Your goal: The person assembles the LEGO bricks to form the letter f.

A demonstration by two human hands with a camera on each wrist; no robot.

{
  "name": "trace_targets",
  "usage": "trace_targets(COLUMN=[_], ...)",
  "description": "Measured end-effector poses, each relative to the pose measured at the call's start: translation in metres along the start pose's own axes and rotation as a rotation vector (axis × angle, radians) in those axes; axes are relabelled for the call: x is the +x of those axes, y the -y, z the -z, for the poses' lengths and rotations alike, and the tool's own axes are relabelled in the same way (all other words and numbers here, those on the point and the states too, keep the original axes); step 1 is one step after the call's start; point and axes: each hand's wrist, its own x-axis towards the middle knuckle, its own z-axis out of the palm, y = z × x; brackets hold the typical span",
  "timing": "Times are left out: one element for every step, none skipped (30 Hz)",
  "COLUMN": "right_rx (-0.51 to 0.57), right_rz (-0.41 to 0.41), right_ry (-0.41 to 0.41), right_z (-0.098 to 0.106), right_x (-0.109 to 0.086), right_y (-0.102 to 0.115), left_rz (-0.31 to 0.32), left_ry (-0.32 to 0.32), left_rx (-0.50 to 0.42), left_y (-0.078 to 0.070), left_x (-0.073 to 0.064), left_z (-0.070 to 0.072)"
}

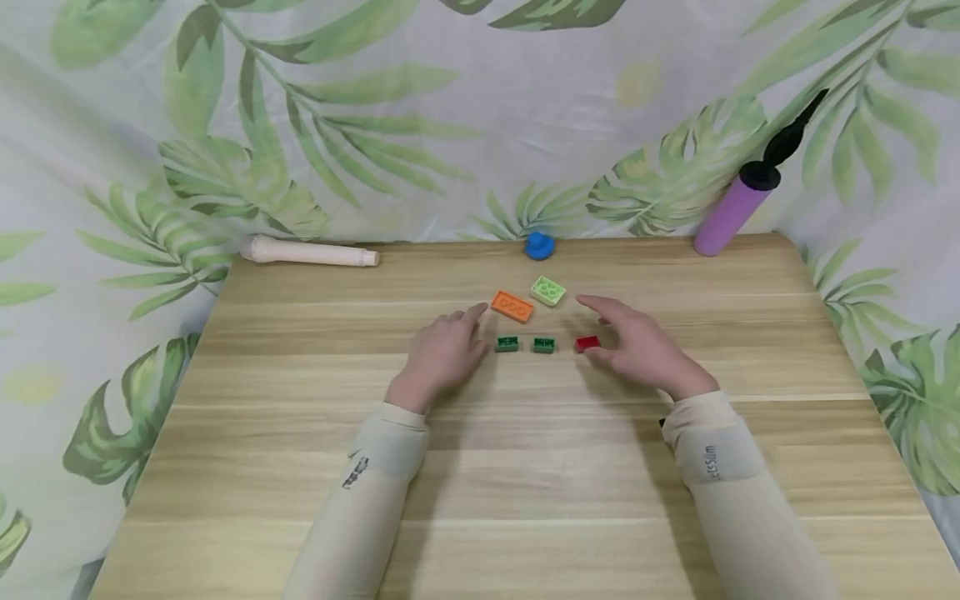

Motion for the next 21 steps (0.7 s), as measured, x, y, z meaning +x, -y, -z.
trace_targets(right_rx=[0.005, 0.007, 0.007, 0.004, -0.002, -0.006, -0.008, -0.012, -0.017, -0.018, -0.022, -0.026, -0.03, -0.037, -0.046, -0.055, -0.063, -0.069, -0.073, -0.075, -0.077], right_rz=[-0.005, -0.007, -0.009, -0.011, -0.013, -0.013, -0.013, -0.009, -0.009, -0.009, -0.006, -0.002, 0.002, 0.009, 0.012, 0.019, 0.026, 0.031, 0.033, 0.035, 0.033], right_ry=[0.008, 0.015, 0.021, 0.028, 0.032, 0.034, 0.035, 0.035, 0.033, 0.031, 0.028, 0.024, 0.022, 0.02, 0.018, 0.018, 0.017, 0.016, 0.015, 0.013, 0.01], right_z=[-0.001, -0.003, -0.005, -0.006, -0.007, -0.008, -0.009, -0.01, -0.01, -0.01, -0.011, -0.011, -0.012, -0.012, -0.013, -0.014, -0.015, -0.015, -0.016, -0.016, -0.016], right_x=[-0.001, -0.001, -0.001, -0.002, -0.002, -0.002, -0.003, -0.003, -0.004, -0.004, -0.004, -0.004, -0.004, -0.004, -0.004, -0.003, -0.003, -0.002, -0.002, -0.002, -0.002], right_y=[0.0, -0.001, -0.002, -0.003, -0.004, -0.005, -0.005, -0.006, -0.007, -0.007, -0.007, -0.007, -0.007, -0.007, -0.007, -0.007, -0.006, -0.006, -0.006, -0.006, -0.006], left_rz=[-0.002, -0.005, -0.009, -0.014, -0.017, -0.02, -0.022, -0.022, -0.021, -0.021, -0.023, -0.028, -0.034, -0.04, -0.044, -0.046, -0.046, -0.041, -0.033, -0.025, -0.014], left_ry=[-0.009, -0.023, -0.04, -0.058, -0.075, -0.09, -0.104, -0.113, -0.113, -0.11, -0.103, -0.093, -0.08, -0.066, -0.055, -0.045, -0.037, -0.027, -0.022, -0.019, -0.015], left_rx=[0.004, 0.009, 0.011, 0.017, 0.019, 0.021, 0.02, 0.018, 0.019, 0.019, 0.012, 0.011, 0.009, 0.008, 0.003, -0.003, -0.008, -0.01, -0.015, -0.02, -0.03], left_y=[-0.001, -0.001, -0.002, -0.002, -0.003, -0.003, -0.003, -0.003, -0.004, -0.004, -0.004, -0.005, -0.006, -0.006, -0.007, -0.008, -0.009, -0.01, -0.011, -0.011, -0.012], left_x=[0.002, 0.003, 0.005, 0.007, 0.009, 0.011, 0.013, 0.016, 0.018, 0.021, 0.024, 0.028, 0.032, 0.035, 0.039, 0.042, 0.044, 0.046, 0.047, 0.048, 0.047], left_z=[-0.001, -0.003, -0.003, -0.004, -0.005, -0.005, -0.005, -0.005, -0.005, -0.004, -0.004, -0.004, -0.003, -0.003, -0.002, -0.002, -0.001, -0.001, -0.001, -0.001, -0.001])
